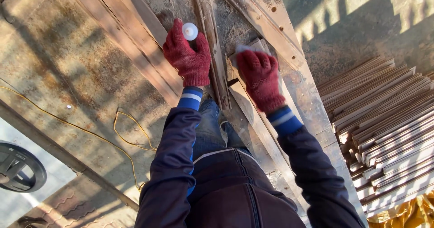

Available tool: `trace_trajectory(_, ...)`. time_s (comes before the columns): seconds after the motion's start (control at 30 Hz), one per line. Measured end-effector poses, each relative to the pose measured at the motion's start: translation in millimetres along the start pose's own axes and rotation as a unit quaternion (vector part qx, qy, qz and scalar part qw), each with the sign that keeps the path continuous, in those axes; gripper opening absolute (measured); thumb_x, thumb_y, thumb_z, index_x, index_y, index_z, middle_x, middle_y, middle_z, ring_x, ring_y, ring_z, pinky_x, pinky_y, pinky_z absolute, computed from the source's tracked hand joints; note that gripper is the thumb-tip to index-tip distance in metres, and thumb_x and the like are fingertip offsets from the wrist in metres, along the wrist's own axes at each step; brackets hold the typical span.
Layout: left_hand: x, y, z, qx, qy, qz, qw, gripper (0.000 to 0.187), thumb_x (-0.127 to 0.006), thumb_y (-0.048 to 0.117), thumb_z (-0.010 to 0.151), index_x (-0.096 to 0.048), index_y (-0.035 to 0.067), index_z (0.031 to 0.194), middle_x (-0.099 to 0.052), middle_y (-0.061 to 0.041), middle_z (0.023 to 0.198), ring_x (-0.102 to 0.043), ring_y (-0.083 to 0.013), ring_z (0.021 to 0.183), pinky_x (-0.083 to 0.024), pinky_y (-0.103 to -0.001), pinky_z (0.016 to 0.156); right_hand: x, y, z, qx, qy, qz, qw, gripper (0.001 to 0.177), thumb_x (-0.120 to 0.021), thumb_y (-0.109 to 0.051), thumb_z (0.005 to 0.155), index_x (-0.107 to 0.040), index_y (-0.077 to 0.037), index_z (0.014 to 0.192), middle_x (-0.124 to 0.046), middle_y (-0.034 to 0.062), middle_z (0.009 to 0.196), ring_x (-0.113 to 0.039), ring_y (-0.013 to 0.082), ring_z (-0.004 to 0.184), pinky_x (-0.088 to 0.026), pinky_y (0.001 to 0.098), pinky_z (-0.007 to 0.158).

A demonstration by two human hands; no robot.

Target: Sanding and smoothing wooden planks using an angle grinder and manual sandpaper.

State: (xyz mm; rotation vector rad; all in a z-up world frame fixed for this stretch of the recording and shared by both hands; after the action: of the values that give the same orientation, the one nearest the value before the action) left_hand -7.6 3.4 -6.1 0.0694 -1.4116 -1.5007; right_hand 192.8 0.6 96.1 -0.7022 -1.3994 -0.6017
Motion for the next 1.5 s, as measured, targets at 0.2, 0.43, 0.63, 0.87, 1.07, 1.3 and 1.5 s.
trace_trajectory(0.2,4,4,0,0.036,-0.025,0.017,0.999,0.064,-0.075,0.035,0.092,-0.052,0.01,0.146,-0.064,-0.015,0.137,-0.061,-0.0352,0.123,-0.044,-0.052,0.108,-11,-5,-8,-0.019,0.042,-0.021,0.999,0.04,-0.071,-0.012,0.092,-0.069,-0.015,0.132,-0.06,0.0031,0.133,-0.055,0.0287,0.122,-0.043,0.0474,0.103)
trace_trajectory(0.43,0,2,0,0.001,0.0,-0.008,1.0,0.061,-0.074,0.034,0.096,-0.051,0.01,0.147,-0.064,-0.014,0.14,-0.062,-0.0348,0.127,-0.045,-0.051,0.109,26,16,28,-0.048,0.072,-0.004,0.996,0.049,-0.071,-0.011,0.09,-0.068,-0.019,0.138,-0.061,0.0026,0.139,-0.057,0.0308,0.127,-0.043,0.0473,0.104)
trace_trajectory(0.63,1,5,4,0.021,-0.012,0.003,1.0,0.061,-0.074,0.034,0.094,-0.052,0.008,0.145,-0.064,-0.016,0.137,-0.062,-0.0354,0.124,-0.045,-0.052,0.107,0,17,-26,0.014,0.047,-0.021,0.999,0.051,-0.075,-0.014,0.085,-0.067,-0.017,0.135,-0.059,0.0058,0.14,-0.053,0.0307,0.134,-0.041,0.053,0.113)
trace_trajectory(0.87,2,3,0,0.013,-0.005,0.001,1.0,0.06,-0.073,0.033,0.095,-0.052,0.01,0.146,-0.065,-0.014,0.138,-0.062,-0.0354,0.126,-0.046,-0.052,0.108,4,27,38,0.016,0.029,0.006,0.999,0.049,-0.075,-0.012,0.093,-0.067,-0.015,0.142,-0.057,0.0063,0.151,-0.051,0.0303,0.143,-0.04,0.0509,0.121)
trace_trajectory(1.07,1,3,1,0.025,-0.011,0.014,1.0,0.062,-0.074,0.035,0.094,-0.051,0.01,0.146,-0.063,-0.015,0.139,-0.061,-0.0363,0.124,-0.045,-0.052,0.106,-5,19,-48,-0.011,0.023,0.017,1.0,0.048,-0.075,-0.016,0.085,-0.067,-0.009,0.132,-0.058,0.0138,0.138,-0.051,0.0374,0.136,-0.039,0.058,0.114)
trace_trajectory(1.3,3,2,3,0.004,-0.01,0.012,1.0,0.062,-0.073,0.035,0.095,-0.051,0.01,0.147,-0.062,-0.015,0.141,-0.061,-0.0371,0.126,-0.045,-0.053,0.108,6,22,30,0.071,0.043,0.075,0.994,0.044,-0.073,-0.013,0.09,-0.067,-0.01,0.133,-0.06,0.012,0.143,-0.054,0.0372,0.137,-0.041,0.0521,0.118)
trace_trajectory(1.5,-1,3,-2,0.021,-0.006,0.012,1.0,0.061,-0.073,0.035,0.095,-0.051,0.011,0.146,-0.064,-0.014,0.139,-0.063,-0.0352,0.124,-0.046,-0.053,0.108,-5,6,-31,-0.049,-0.003,0.025,0.998,0.04,-0.072,-0.017,0.092,-0.068,-0.01,0.13,-0.062,0.0115,0.137,-0.056,0.0352,0.135,-0.041,0.055,0.114)
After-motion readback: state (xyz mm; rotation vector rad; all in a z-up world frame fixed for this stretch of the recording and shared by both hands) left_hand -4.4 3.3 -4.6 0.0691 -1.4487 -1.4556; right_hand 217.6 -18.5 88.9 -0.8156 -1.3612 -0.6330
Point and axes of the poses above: each hand's wrist, its own z-axis towards the middle knuckle, its own x-axis out of the back of the hand, y = z × x, the point moved 1 cm from there along z, towards the middle knuckle
